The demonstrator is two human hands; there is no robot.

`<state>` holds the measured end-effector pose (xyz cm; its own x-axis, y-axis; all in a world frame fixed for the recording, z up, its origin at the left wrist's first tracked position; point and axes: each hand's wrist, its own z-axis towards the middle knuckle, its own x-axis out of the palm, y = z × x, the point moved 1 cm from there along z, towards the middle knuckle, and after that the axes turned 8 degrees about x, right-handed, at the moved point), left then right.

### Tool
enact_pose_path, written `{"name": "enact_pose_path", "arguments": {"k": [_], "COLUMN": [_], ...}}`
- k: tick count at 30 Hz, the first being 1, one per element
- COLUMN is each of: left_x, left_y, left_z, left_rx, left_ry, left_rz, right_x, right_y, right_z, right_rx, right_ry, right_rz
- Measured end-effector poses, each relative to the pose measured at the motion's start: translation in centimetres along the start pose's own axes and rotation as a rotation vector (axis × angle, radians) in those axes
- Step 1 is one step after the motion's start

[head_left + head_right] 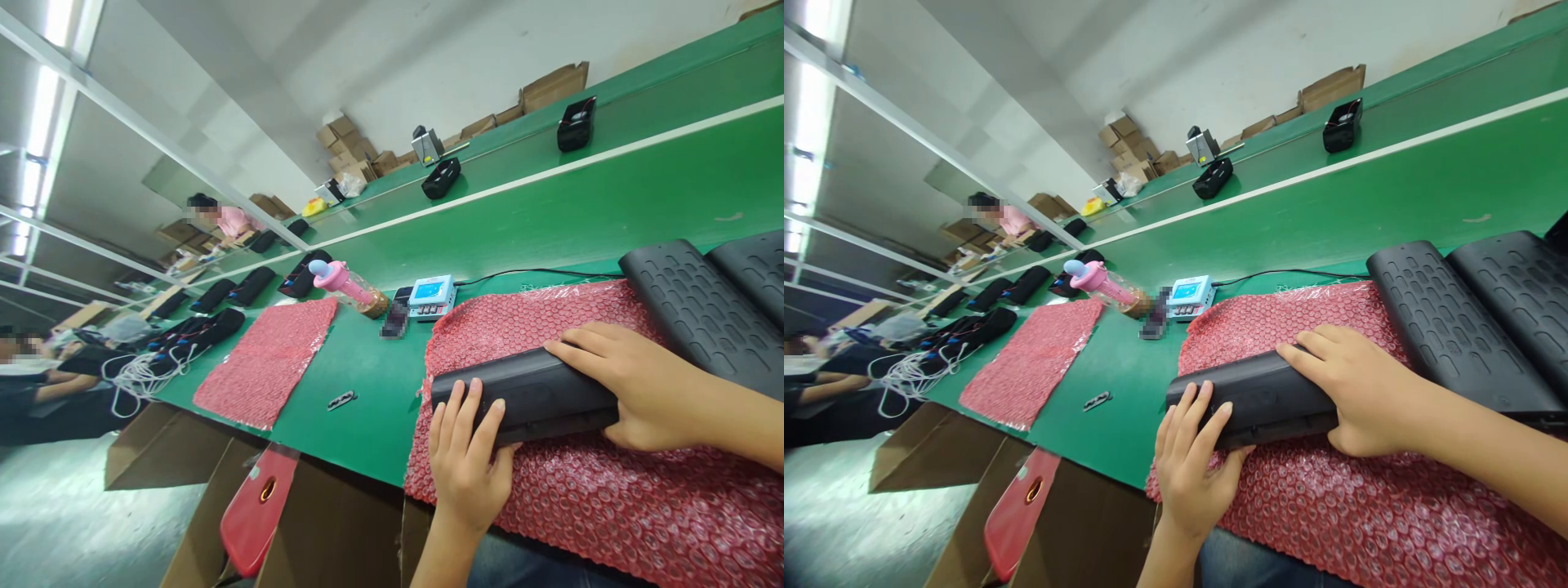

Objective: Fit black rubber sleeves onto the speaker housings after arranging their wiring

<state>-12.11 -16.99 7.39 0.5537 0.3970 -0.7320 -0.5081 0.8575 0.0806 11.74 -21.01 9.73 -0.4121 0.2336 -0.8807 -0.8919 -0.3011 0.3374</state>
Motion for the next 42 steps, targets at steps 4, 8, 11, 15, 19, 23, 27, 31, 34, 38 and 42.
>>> {"name": "enact_pose_path", "arguments": {"k": [4,8,11,15,19,23,27,31,34,38,42], "left_x": [0.0,0.0,0.1,0.1,0.1,0.2,-0.1,-1.3,-2.5,-3.6,-3.2], "left_y": [0.0,0.0,0.0,0.0,-0.1,-0.1,-0.2,0.1,1.0,2.8,4.7], "left_z": [-0.1,-0.1,-0.1,-0.1,-0.1,-0.1,0.1,0.8,2.2,5.3,8.7], "left_rx": [-0.002,0.001,0.002,0.012,0.017,0.016,0.014,0.014,0.032,0.004,-0.022], "left_ry": [-0.001,0.0,0.008,0.01,0.021,0.023,0.015,0.072,0.156,0.353,0.771], "left_rz": [0.005,0.014,0.02,0.025,0.027,0.028,0.017,-0.041,-0.117,-0.28,-0.446], "right_x": [0.0,0.0,0.0,0.0,0.0,0.0,0.0,0.0,0.1,0.2,0.4], "right_y": [0.0,0.1,0.1,0.0,0.1,0.1,0.1,0.3,0.3,0.3,0.3], "right_z": [0.0,0.0,0.0,0.0,0.0,0.0,0.0,-0.3,-0.5,-0.5,-0.8], "right_rx": [-0.004,-0.004,-0.002,0.003,0.007,0.005,-0.005,-0.003,-0.008,-0.015,-0.032], "right_ry": [0.001,0.004,-0.001,-0.002,0.001,-0.004,-0.007,-0.004,-0.006,-0.003,-0.039], "right_rz": [-0.02,-0.024,-0.021,-0.013,-0.015,-0.023,-0.028,-0.034,-0.04,-0.039,-0.072]}}
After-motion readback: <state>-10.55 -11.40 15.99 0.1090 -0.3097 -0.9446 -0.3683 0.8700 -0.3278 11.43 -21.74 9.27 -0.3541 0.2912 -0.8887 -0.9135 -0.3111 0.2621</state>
